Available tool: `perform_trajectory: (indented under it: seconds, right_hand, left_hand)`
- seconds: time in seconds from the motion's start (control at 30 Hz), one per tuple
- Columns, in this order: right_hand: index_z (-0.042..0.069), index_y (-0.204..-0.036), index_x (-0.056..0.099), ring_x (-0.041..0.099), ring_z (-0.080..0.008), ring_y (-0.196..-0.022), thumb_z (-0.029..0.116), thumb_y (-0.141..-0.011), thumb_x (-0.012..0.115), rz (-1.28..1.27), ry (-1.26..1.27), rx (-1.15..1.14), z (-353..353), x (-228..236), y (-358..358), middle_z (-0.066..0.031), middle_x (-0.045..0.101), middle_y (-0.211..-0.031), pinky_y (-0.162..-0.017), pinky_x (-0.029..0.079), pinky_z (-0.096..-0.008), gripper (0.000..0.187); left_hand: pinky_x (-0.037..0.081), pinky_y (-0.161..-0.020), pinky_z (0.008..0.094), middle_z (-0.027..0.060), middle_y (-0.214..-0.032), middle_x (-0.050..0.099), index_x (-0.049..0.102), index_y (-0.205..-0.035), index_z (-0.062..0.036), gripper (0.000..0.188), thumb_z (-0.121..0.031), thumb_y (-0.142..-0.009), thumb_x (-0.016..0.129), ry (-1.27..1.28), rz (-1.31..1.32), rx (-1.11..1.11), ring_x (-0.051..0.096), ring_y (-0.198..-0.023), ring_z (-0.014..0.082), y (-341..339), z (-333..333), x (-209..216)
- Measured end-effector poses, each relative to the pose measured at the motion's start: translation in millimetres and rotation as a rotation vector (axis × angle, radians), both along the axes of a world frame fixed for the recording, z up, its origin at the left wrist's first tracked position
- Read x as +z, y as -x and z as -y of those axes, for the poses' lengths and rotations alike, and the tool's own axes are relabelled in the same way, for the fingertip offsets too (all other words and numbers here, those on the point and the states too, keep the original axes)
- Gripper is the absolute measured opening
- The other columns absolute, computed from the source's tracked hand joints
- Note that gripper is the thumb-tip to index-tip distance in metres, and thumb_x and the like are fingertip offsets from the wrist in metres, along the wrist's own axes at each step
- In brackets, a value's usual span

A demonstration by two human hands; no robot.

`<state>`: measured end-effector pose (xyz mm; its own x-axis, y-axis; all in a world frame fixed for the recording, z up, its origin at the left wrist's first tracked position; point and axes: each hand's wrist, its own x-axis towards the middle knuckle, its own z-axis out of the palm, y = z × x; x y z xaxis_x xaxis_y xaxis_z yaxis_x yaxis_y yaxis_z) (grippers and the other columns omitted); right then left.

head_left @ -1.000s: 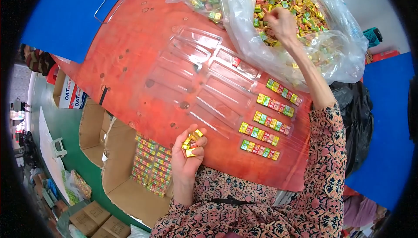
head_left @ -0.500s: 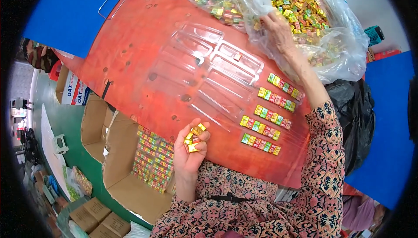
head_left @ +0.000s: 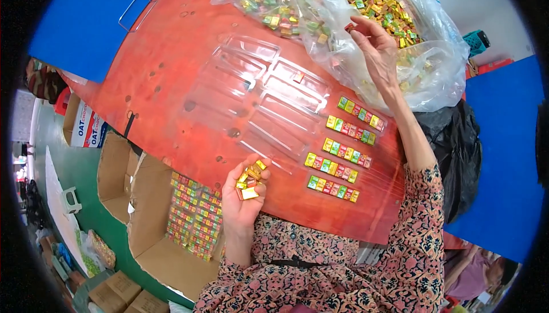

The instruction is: Organizing and sorting individually wrapped candies into plastic trays on a workbench.

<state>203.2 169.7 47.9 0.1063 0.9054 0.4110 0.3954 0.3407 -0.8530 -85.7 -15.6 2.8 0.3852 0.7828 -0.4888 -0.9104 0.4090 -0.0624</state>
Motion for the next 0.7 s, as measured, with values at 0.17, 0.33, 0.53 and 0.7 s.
perform_trajectory:
  seconds: [0.17, 0.33, 0.53, 0.7]
  right_hand:
    - [0.006, -0.106, 0.058, 0.053, -0.0058, -0.077, 0.015, -0.083, 0.058, -0.394, 0.248, 0.262, 36, 21, 24, -0.0002, 0.060, -0.088, -0.065, 0.041, -0.0178, 0.024]
    - [0.004, -0.095, 0.058, 0.055, -0.0065, -0.071, 0.015, -0.083, 0.059, -0.802, 0.664, 0.410, 55, 14, 34, -0.0013, 0.060, -0.082, -0.062, 0.044, -0.0181, 0.017]
    - [0.006, -0.097, 0.057, 0.057, -0.0081, -0.067, 0.016, -0.080, 0.061, -0.844, 0.849, 0.416, 65, -2, 42, -0.0029, 0.062, -0.081, -0.057, 0.047, -0.0198, 0.019]
    - [0.006, -0.102, 0.057, 0.059, -0.0090, -0.069, 0.016, -0.080, 0.062, -0.783, 0.807, 0.358, 63, -18, 40, -0.0022, 0.062, -0.083, -0.056, 0.048, -0.0206, 0.025]
  left_hand:
    - [0.050, -0.056, 0.0254, 0.0223, -0.107, 0.052, 0.050, -0.110, 0.0016, 0.031, -0.018, -0.089, 0.041, -0.010, 0.039, -0.032, 0.053, -0.083, 0.0251, -6, 1, 4]
    - [0.049, -0.056, 0.0252, 0.0226, -0.108, 0.051, 0.050, -0.110, 0.0017, 0.030, -0.018, -0.088, 0.042, -0.011, 0.046, -0.058, 0.053, -0.083, 0.0249, -10, 6, 0]
    - [0.050, -0.057, 0.0255, 0.0225, -0.108, 0.052, 0.051, -0.110, 0.0019, 0.031, -0.018, -0.089, 0.041, -0.020, 0.019, -0.053, 0.053, -0.084, 0.0248, -8, 8, 3]
    - [0.048, -0.051, 0.0208, 0.0231, -0.109, 0.048, 0.048, -0.112, 0.0031, 0.031, -0.017, -0.088, 0.043, 0.042, -0.058, -0.046, 0.048, -0.082, 0.0226, -13, 6, 9]
